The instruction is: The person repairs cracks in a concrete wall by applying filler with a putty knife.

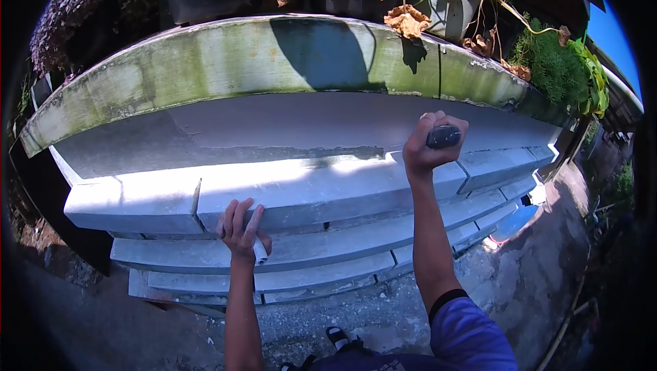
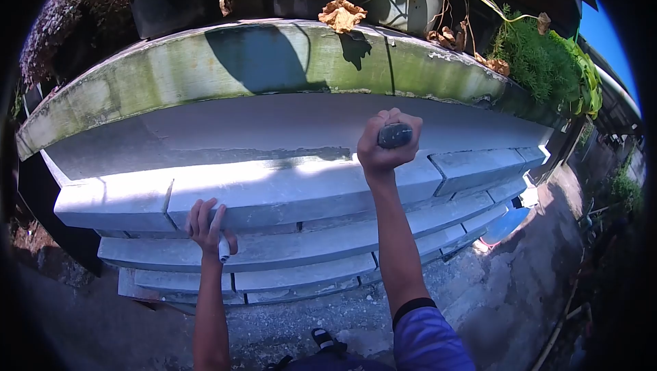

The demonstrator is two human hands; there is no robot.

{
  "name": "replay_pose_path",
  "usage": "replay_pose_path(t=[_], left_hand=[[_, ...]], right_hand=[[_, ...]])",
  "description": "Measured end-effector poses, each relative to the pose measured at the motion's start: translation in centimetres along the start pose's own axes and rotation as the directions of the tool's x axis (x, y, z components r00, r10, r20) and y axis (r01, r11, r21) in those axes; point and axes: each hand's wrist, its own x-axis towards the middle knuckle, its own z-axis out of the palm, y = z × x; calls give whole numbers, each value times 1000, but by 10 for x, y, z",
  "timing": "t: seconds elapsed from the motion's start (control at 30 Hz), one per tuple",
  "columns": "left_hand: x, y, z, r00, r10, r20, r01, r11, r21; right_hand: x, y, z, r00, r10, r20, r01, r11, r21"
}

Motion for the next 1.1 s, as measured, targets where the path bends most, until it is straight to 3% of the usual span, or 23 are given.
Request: replay_pose_path(t=[0.03, 0.13, 0.17, 0.27, 0.3, 0.33, 0.4, 0.5, 0.6, 0.63, 0.67, 0.73, 0.77, 0.8, 0.87, 0.93, 0.97, 1.07, 1.1], left_hand=[[1, 0, 2, 1000, 0, -3, 0, 1000, 4], [2, 4, -1, 999, -34, 23, 34, 999, -12], [4, 2, 1, 1000, -23, 15, 23, 1000, -12], [4, -1, 2, 1000, -11, 18, 11, 1000, -5], [4, 0, 2, 999, -19, 26, 19, 1000, 3], [0, 3, -2, 999, -27, 43, 27, 1000, 7], [1, 1, -2, 999, -21, 35, 21, 1000, -11], [7, 4, -4, 999, -21, 28, 22, 999, -29], [2, 8, -7, 999, -24, 49, 25, 1000, -18], [6, 4, -4, 999, -18, 41, 19, 1000, -1], [8, 3, -2, 999, -20, 30, 20, 1000, -5], [6, 4, -4, 999, -20, 31, 21, 999, -24], [7, 3, -1, 1000, -19, 21, 19, 1000, -15], [3, 3, 0, 1000, -20, 22, 20, 1000, -9], [2, 3, -1, 1000, -14, 28, 14, 1000, -1], [4, 3, -2, 999, -12, 38, 12, 1000, 10], [6, 2, -1, 999, -14, 28, 14, 1000, 4], [5, 7, -5, 999, -19, 37, 20, 1000, -14], [4, 7, -6, 999, -16, 45, 17, 1000, -12]], right_hand=[[2, -2, 0, 996, 67, -52, -62, 993, 97], [6, 14, 2, 934, -248, 256, 313, 915, -254], [5, 13, 4, 947, -233, 221, 280, 936, -215], [3, -5, 3, 991, 128, -30, -124, 987, 105], [-1, 3, 5, 991, 132, -23, -132, 991, -23], [-3, 10, 5, 965, -174, 198, 221, 943, -248], [-4, 7, 9, 955, -220, 200, 254, 954, -158], [-7, -3, 4, 996, 94, 2, -94, 985, 142], [-8, 15, 7, 965, -125, 232, 186, 945, -268], [-2, 9, 10, 944, -229, 239, 282, 934, -218], [2, 1, 14, 957, -257, 131, 274, 952, -134], [0, -11, 10, 999, -39, -23, 41, 994, 99], [-4, -2, 8, 998, -58, 9, 58, 998, 27], [-8, 15, 6, 931, -296, 212, 338, 920, -201], [-10, 13, 5, 936, -186, 300, 257, 942, -218], [-2, -7, 9, 982, -176, 68, 182, 980, -78], [-4, -2, 0, 1000, -4, 12, 3, 996, 84], [-11, 22, 4, 915, -289, 282, 364, 893, -266], [-9, 19, 5, 908, -276, 314, 358, 902, -242]])
